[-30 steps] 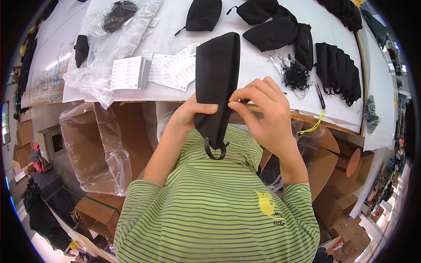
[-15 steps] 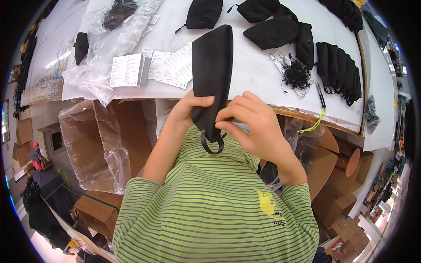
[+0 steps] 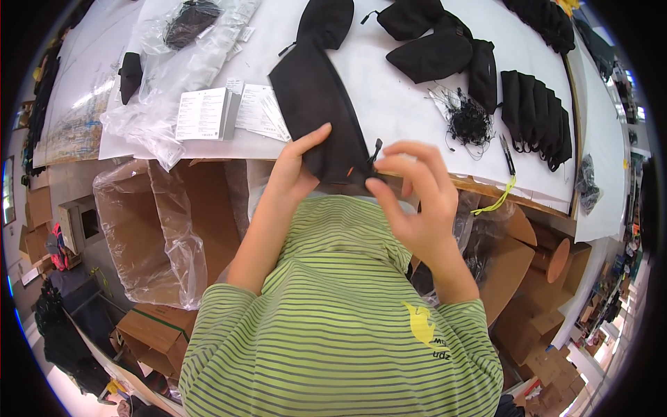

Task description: Attaching labels to black pouches and packing them into a large cardboard box.

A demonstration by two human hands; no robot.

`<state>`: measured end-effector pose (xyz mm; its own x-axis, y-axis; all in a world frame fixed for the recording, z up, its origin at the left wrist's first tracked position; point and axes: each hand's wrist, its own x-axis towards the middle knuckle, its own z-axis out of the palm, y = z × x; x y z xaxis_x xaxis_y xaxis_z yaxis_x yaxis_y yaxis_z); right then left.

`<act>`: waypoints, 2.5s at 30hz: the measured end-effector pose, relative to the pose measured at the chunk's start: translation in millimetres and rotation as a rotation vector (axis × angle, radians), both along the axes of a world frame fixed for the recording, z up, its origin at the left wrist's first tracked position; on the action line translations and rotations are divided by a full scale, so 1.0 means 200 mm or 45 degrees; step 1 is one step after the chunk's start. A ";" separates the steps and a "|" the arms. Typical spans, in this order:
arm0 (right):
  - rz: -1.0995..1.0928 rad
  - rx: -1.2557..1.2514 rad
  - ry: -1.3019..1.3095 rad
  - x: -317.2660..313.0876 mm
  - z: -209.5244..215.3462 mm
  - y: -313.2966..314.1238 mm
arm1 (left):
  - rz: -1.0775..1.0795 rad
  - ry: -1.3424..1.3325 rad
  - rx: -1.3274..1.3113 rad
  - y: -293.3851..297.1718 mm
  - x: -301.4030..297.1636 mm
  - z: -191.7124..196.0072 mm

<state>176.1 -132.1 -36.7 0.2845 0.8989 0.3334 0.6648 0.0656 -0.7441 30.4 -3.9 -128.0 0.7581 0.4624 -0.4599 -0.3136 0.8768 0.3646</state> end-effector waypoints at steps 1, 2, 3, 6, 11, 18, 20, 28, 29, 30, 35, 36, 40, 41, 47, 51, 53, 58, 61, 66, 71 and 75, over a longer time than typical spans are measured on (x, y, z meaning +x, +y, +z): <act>0.003 0.006 -0.003 -0.02 -0.01 -0.01 | 0.003 -0.003 0.006 -0.01 0.03 0.02; 0.087 -0.002 -0.028 -0.04 -0.04 -0.02 | 0.173 0.008 -0.003 -0.03 0.05 0.05; 0.149 -0.016 -0.060 -0.06 -0.07 -0.03 | 0.321 0.013 -0.018 -0.06 0.09 0.08; 0.044 -0.027 -0.004 -0.07 -0.20 0.00 | 0.273 -0.024 0.043 -0.14 0.11 0.14; -0.161 0.070 0.220 -0.01 -0.25 0.04 | 0.069 0.073 0.314 -0.23 0.10 0.04; -0.251 -0.145 1.109 0.15 -0.34 -0.04 | 0.612 0.656 1.077 -0.13 -0.01 0.06; -0.240 -0.166 1.137 0.20 -0.34 -0.07 | 0.174 0.618 1.133 -0.06 -0.05 0.03; -0.313 -0.273 1.023 0.43 -0.31 -0.16 | -0.005 0.641 1.081 -0.08 0.09 0.09; -0.363 -0.249 0.991 0.50 -0.30 -0.19 | 0.013 0.584 1.104 -0.09 0.11 0.10; -0.428 -0.179 1.014 0.57 -0.31 -0.23 | 0.019 0.572 1.143 -0.09 0.12 0.06; -0.911 0.383 0.988 1.10 -0.22 -0.49 | -0.043 0.850 1.392 -0.04 0.06 -0.07; -1.002 0.488 0.961 1.25 -0.20 -0.54 | -0.028 0.875 1.407 -0.04 0.04 -0.07; -1.047 0.982 1.074 1.91 -0.18 -0.77 | -0.092 0.952 1.364 -0.01 -0.02 -0.22; -1.136 1.025 1.057 2.05 -0.20 -0.80 | -0.047 0.931 1.348 -0.01 -0.01 -0.25; -1.416 0.700 1.310 2.68 -0.70 -1.05 | -0.028 0.886 1.285 0.03 0.06 -0.25; -1.590 0.517 1.215 2.69 -0.81 -0.85 | -0.030 0.948 1.355 0.01 0.03 -0.21; -1.489 0.471 1.055 2.68 -0.80 -0.83 | 0.051 0.954 1.341 0.01 -0.02 -0.15; -1.648 0.649 1.379 2.67 -0.75 -0.90 | 0.147 1.741 2.321 0.09 -0.03 -0.13; -1.790 0.401 1.137 2.66 -0.70 -0.95 | -0.098 1.707 2.240 0.15 -0.08 -0.19; -1.553 0.525 -0.260 2.19 -0.49 -0.47 | -0.115 1.814 2.276 0.17 -0.07 -0.17; -0.283 -0.317 -0.251 1.22 -0.29 0.11 | 0.038 1.712 2.272 0.27 -0.11 -0.19; -0.146 -0.430 -0.593 0.95 -0.52 0.30 | -0.043 1.716 2.336 0.35 -0.13 -0.22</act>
